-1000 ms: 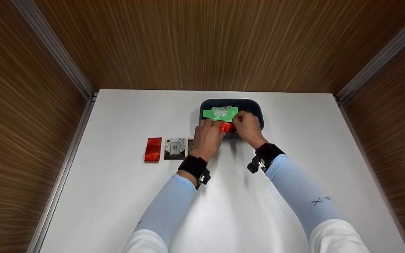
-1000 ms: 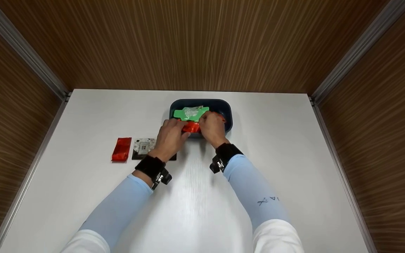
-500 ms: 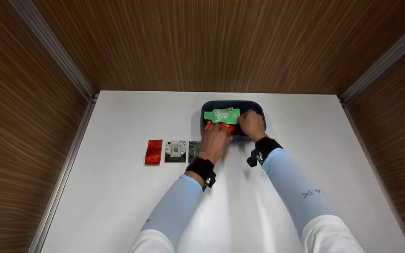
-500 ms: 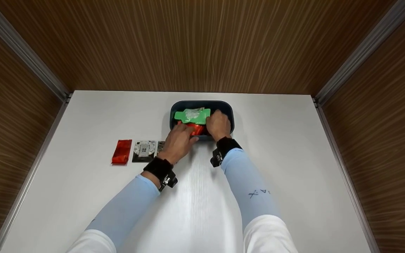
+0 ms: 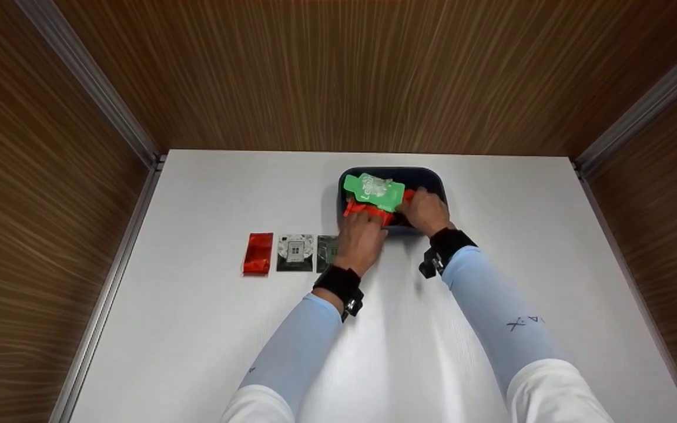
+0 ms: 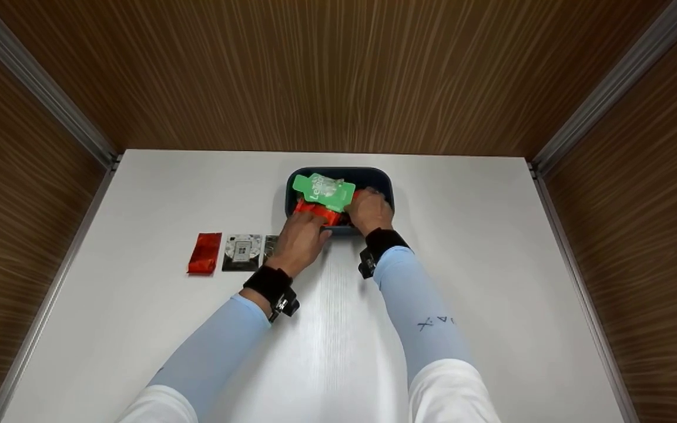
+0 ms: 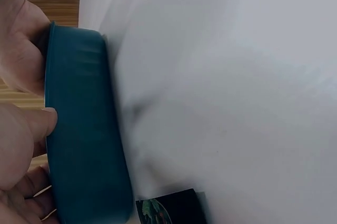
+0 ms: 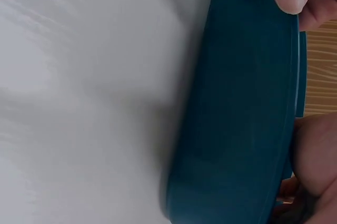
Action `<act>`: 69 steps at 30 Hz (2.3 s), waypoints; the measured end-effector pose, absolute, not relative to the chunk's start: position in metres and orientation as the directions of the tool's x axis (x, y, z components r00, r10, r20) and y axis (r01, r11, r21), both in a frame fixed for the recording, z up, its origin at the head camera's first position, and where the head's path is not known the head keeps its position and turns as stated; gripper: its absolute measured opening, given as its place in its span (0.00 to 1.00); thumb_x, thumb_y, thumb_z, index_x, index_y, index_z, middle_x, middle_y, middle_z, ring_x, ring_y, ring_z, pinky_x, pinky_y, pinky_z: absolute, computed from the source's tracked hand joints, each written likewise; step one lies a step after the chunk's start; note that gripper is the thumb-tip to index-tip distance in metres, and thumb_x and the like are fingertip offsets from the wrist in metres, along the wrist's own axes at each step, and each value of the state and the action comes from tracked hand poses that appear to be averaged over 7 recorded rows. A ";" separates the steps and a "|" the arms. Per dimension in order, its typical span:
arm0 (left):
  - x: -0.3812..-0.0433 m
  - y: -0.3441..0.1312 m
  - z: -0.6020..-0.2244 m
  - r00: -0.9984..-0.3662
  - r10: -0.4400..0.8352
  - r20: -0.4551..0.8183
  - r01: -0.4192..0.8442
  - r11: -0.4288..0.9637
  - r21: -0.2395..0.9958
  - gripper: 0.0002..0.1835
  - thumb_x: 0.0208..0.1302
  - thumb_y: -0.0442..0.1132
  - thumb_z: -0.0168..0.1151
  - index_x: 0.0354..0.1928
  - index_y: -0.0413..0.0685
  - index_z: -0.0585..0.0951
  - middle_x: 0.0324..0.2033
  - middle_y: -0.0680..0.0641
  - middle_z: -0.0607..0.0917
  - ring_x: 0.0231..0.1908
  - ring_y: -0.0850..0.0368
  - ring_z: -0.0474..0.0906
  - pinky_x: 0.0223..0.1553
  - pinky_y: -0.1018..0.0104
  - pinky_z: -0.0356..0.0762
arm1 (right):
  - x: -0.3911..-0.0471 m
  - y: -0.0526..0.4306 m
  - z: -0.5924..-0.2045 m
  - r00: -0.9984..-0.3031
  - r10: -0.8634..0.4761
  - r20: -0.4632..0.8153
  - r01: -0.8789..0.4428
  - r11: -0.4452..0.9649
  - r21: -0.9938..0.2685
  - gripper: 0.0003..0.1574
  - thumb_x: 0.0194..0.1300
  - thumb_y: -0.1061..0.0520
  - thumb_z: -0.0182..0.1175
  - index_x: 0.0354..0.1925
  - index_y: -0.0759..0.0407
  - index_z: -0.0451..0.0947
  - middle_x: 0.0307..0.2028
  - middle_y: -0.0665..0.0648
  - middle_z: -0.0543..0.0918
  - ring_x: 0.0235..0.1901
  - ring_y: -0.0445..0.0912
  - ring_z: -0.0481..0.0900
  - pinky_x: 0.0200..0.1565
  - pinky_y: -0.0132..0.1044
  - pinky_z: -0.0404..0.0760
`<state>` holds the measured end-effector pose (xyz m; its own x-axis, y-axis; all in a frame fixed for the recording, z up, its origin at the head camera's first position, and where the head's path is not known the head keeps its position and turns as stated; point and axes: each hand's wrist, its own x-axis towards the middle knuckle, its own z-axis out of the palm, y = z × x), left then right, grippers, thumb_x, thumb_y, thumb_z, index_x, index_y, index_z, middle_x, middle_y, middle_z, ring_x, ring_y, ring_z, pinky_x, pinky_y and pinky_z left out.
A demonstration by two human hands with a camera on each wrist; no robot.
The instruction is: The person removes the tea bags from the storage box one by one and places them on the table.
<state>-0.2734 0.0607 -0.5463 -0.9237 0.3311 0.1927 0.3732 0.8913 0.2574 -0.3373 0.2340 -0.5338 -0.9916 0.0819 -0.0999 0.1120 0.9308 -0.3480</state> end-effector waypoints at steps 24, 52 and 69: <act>-0.270 0.050 -0.540 -0.908 0.311 0.280 0.410 0.797 0.444 0.13 0.67 0.39 0.58 0.52 0.49 0.82 0.45 0.47 0.82 0.47 0.50 0.75 0.51 0.61 0.71 | -0.314 0.237 -0.523 -0.952 0.208 0.226 0.021 0.779 -0.626 0.16 0.68 0.50 0.58 0.35 0.64 0.75 0.33 0.65 0.77 0.38 0.60 0.77 0.39 0.54 0.71; -0.242 0.012 -0.549 -0.965 0.213 0.154 0.243 0.499 0.832 0.07 0.69 0.42 0.60 0.43 0.49 0.75 0.32 0.53 0.82 0.34 0.57 0.78 0.33 0.62 0.73 | -0.234 0.201 -0.542 -0.999 0.033 0.009 0.001 0.297 -0.955 0.20 0.60 0.47 0.68 0.45 0.59 0.82 0.29 0.57 0.81 0.18 0.45 0.73 0.20 0.31 0.72; -0.234 0.007 -0.538 -0.902 0.324 0.286 0.431 0.628 0.648 0.03 0.65 0.39 0.62 0.37 0.49 0.81 0.32 0.54 0.80 0.35 0.58 0.78 0.36 0.63 0.75 | -0.233 0.198 -0.530 -0.757 -0.459 0.465 -0.613 0.745 -0.262 0.04 0.62 0.56 0.66 0.34 0.55 0.82 0.36 0.54 0.74 0.28 0.46 0.76 0.26 0.43 0.77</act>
<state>-0.2344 0.0072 -0.5383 -0.9017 0.3245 0.2857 0.4312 0.6278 0.6480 -0.2330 0.1983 -0.5297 -0.7568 -0.4595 0.4649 -0.6133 0.7452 -0.2618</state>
